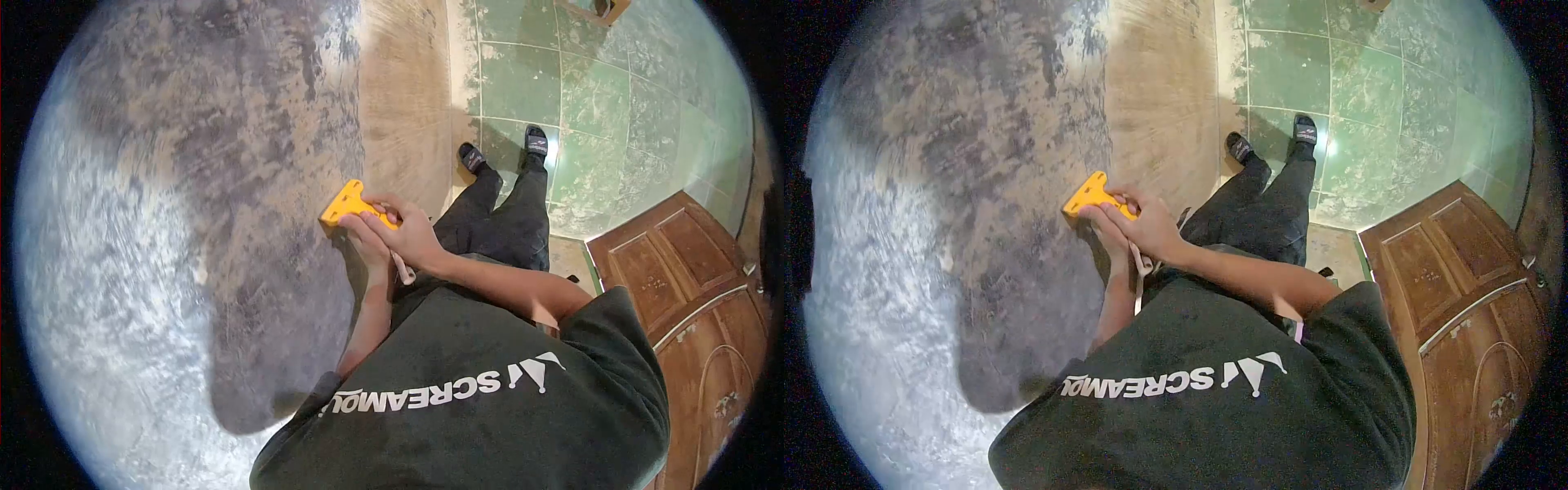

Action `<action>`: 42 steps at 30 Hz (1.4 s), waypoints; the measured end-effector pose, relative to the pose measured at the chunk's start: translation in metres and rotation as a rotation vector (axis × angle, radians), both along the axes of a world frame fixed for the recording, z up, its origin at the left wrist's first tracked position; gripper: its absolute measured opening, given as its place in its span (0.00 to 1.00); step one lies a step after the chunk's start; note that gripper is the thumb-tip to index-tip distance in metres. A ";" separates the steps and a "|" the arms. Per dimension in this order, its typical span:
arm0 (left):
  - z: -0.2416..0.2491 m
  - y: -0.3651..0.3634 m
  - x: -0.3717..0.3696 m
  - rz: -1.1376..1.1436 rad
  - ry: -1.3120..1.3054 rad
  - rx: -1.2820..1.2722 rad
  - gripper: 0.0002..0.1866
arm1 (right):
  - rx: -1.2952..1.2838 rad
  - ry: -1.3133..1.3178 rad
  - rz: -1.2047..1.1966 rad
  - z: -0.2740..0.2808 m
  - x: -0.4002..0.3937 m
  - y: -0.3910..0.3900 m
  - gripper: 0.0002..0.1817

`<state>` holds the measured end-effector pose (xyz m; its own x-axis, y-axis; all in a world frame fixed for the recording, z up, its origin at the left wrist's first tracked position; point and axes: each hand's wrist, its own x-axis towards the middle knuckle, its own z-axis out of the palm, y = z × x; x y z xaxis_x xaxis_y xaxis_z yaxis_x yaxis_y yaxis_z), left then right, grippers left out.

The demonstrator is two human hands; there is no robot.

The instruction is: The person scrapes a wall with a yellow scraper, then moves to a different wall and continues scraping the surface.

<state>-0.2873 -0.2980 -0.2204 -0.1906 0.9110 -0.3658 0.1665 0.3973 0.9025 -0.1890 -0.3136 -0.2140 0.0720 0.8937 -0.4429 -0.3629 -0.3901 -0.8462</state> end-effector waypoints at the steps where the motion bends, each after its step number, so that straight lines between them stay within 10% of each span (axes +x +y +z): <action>1: 0.007 0.007 0.012 0.015 0.055 -0.011 0.36 | 0.017 0.006 -0.034 -0.006 -0.003 0.003 0.22; 9: -0.013 -0.017 -0.019 -0.188 0.449 -0.068 0.40 | 0.096 -0.047 0.038 -0.018 0.007 -0.025 0.24; 12: 0.067 -0.049 0.050 0.000 0.354 -0.144 0.41 | 0.165 0.019 0.110 -0.009 0.017 -0.050 0.27; 16: 0.027 -0.082 0.031 0.230 0.048 0.011 0.39 | 0.210 0.074 0.164 -0.008 0.017 -0.070 0.28; 42: 0.033 -0.072 -0.029 0.089 0.026 0.118 0.45 | 0.289 0.095 -0.035 0.010 -0.049 -0.069 0.24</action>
